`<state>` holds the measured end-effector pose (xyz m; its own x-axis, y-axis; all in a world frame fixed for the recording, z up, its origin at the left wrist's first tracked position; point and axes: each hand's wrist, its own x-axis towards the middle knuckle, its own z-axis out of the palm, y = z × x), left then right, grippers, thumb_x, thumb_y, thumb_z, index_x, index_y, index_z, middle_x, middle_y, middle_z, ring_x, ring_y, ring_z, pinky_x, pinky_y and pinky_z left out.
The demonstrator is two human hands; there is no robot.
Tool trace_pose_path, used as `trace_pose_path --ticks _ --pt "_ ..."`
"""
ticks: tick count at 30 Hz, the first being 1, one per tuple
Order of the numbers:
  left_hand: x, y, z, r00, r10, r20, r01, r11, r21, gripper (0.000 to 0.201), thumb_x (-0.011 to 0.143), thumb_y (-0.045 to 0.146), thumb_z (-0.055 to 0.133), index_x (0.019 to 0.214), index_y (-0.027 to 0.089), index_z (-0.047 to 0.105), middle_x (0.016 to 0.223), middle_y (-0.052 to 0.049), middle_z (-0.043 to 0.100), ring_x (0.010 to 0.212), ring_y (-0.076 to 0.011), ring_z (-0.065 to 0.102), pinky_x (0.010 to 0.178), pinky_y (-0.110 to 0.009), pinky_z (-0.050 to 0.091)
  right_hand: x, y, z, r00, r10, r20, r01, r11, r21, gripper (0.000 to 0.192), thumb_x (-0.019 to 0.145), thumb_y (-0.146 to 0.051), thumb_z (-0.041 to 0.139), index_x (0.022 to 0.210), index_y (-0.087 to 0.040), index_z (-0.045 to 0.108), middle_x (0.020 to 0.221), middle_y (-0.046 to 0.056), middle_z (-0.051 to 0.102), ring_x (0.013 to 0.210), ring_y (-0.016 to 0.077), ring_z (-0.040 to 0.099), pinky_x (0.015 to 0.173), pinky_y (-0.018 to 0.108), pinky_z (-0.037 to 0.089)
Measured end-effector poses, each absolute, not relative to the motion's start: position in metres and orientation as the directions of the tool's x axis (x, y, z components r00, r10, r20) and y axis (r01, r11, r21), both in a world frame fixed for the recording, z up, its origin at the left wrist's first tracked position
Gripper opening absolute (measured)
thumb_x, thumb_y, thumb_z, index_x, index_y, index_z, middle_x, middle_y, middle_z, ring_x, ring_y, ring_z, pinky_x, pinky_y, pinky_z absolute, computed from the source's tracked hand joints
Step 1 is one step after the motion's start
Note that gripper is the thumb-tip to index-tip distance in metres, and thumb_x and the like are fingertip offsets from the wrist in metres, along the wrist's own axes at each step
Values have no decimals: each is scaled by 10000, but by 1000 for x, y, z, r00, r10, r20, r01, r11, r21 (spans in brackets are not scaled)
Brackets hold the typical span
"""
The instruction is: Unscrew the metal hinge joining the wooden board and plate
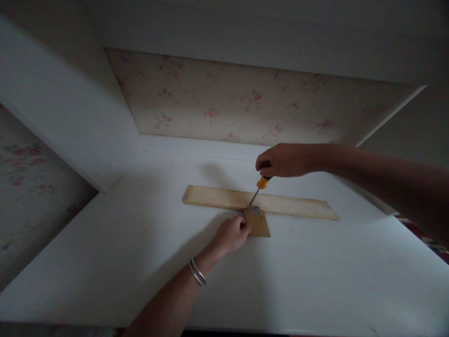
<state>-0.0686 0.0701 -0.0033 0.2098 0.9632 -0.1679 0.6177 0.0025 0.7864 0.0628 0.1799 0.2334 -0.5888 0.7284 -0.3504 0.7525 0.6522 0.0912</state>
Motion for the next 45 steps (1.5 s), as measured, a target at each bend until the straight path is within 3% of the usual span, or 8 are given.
trace_pose_path --ticks 3,9,14,20,26,30,41,45 --pt "-69 70 -3 210 962 -176 621 7 784 299 917 386 441 852 179 648 659 -27 668 594 -148 605 597 -244 394 64 177 236 -632 712 -308 732 678 67 390 743 -392 632 1097 -232 666 1056 56 715 887 220 654 695 288 433" --pt "-69 69 -5 216 964 -154 608 -10 794 307 917 394 438 867 182 654 689 -32 678 614 -153 619 603 -248 397 61 178 233 -476 802 -360 801 564 198 504 915 -530 359 859 -165 703 624 75 675 562 194 612 601 327 404" --pt "-69 70 -5 205 967 -152 617 -7 787 296 909 387 448 867 181 656 701 -35 684 615 -156 616 609 -255 398 63 178 232 -658 692 -297 711 701 54 321 786 -402 595 1044 -230 675 1014 52 719 840 195 649 682 279 428" --pt "-69 69 -1 211 964 -165 619 -1 786 313 912 392 436 867 173 655 673 -36 673 599 -156 608 597 -256 389 58 176 234 -510 797 -322 784 586 208 383 900 -430 419 953 -176 700 749 96 701 710 223 645 645 328 405" --pt "-69 69 -2 211 965 -157 614 -6 789 301 909 384 442 862 175 654 686 -34 679 619 -157 615 604 -252 394 66 182 230 -617 722 -313 736 670 92 306 758 -368 625 1028 -232 671 1001 59 711 845 210 643 672 290 429" --pt "-69 69 -3 209 966 -151 616 -10 788 300 912 388 444 856 179 653 713 -36 690 634 -156 621 613 -250 399 67 184 226 -543 796 -268 769 600 223 370 896 -457 432 1006 -208 682 924 99 712 805 234 643 659 326 416" --pt "-69 69 1 212 959 -186 616 16 788 303 916 394 443 881 179 655 767 -44 710 646 -153 634 613 -243 415 64 184 226 -542 806 -237 766 590 254 420 916 -457 384 1030 -191 689 942 113 712 847 255 648 689 344 424" --pt "-69 70 1 208 959 -195 621 25 783 301 912 386 445 874 176 658 729 -43 702 625 -153 626 593 -243 408 66 184 226 -664 709 -238 709 698 103 350 798 -338 563 1109 -211 662 1089 86 691 918 222 640 739 301 440"
